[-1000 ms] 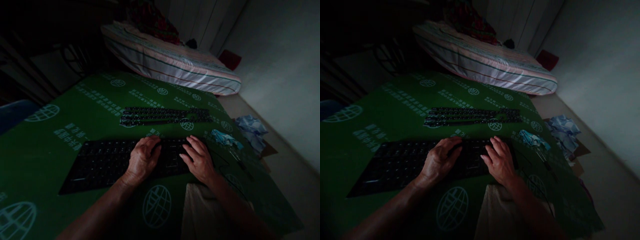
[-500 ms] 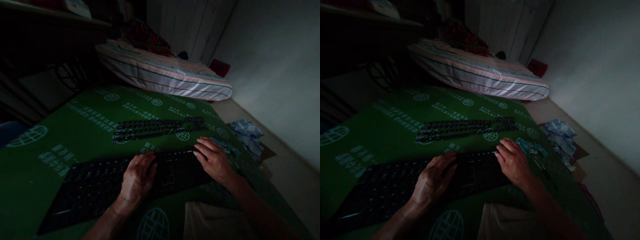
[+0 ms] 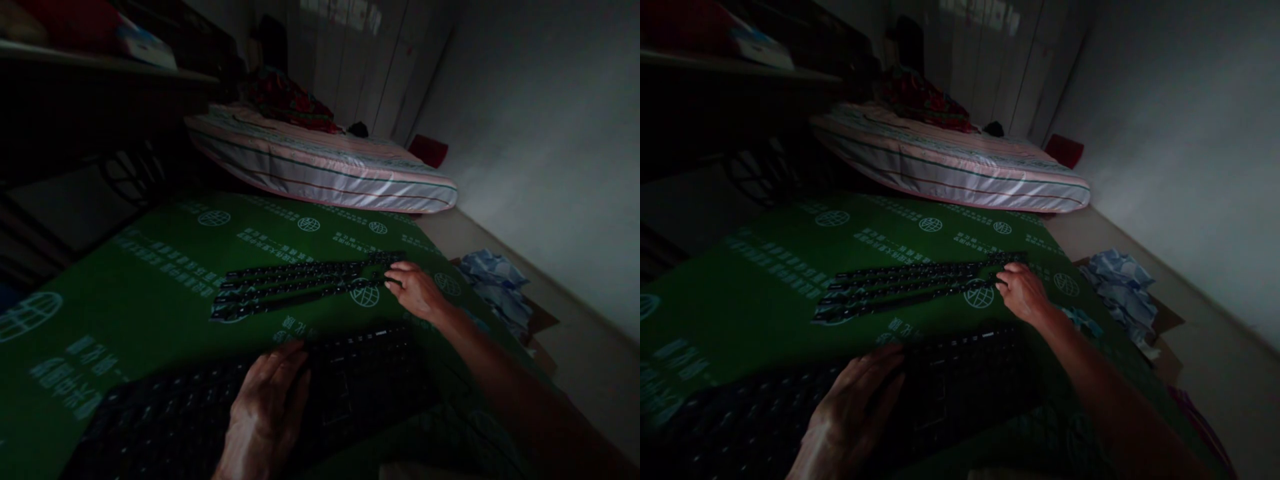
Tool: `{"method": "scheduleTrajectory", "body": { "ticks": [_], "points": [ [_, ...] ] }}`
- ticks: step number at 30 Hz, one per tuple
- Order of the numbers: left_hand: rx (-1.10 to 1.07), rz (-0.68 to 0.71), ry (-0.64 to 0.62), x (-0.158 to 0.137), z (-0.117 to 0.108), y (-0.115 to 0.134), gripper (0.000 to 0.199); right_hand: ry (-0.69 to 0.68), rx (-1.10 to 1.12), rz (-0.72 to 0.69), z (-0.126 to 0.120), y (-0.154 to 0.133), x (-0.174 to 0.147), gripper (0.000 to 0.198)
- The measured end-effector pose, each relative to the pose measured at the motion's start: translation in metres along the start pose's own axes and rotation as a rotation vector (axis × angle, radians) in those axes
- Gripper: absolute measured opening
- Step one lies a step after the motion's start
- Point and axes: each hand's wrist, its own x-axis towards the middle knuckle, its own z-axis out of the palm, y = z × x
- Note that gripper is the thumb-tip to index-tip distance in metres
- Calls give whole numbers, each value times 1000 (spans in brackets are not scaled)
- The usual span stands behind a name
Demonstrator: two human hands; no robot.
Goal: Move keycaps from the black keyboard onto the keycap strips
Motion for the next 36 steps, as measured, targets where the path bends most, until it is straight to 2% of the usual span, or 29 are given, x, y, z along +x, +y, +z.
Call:
{"method": "scheduleTrajectory", "body": {
  "ticks": [8, 16, 20, 24, 36],
  "points": [
    [54, 55, -2, -7, 3, -8, 23, -121, -117, 61, 34, 23, 46, 29],
    [41, 18, -51, -9, 1, -8, 27, -147, -135, 129, 67, 40, 65, 26],
    [15, -14, -72, -10, -1, -8, 27, -163, -133, 136, 72, 42, 70, 26],
    [26, 26, -136, -9, -3, -9, 29, -186, -126, 142, 73, 42, 72, 24],
    [57, 33, -124, -5, -5, -9, 24, -223, -73, 186, 79, 36, 93, 27]
  ]
}}
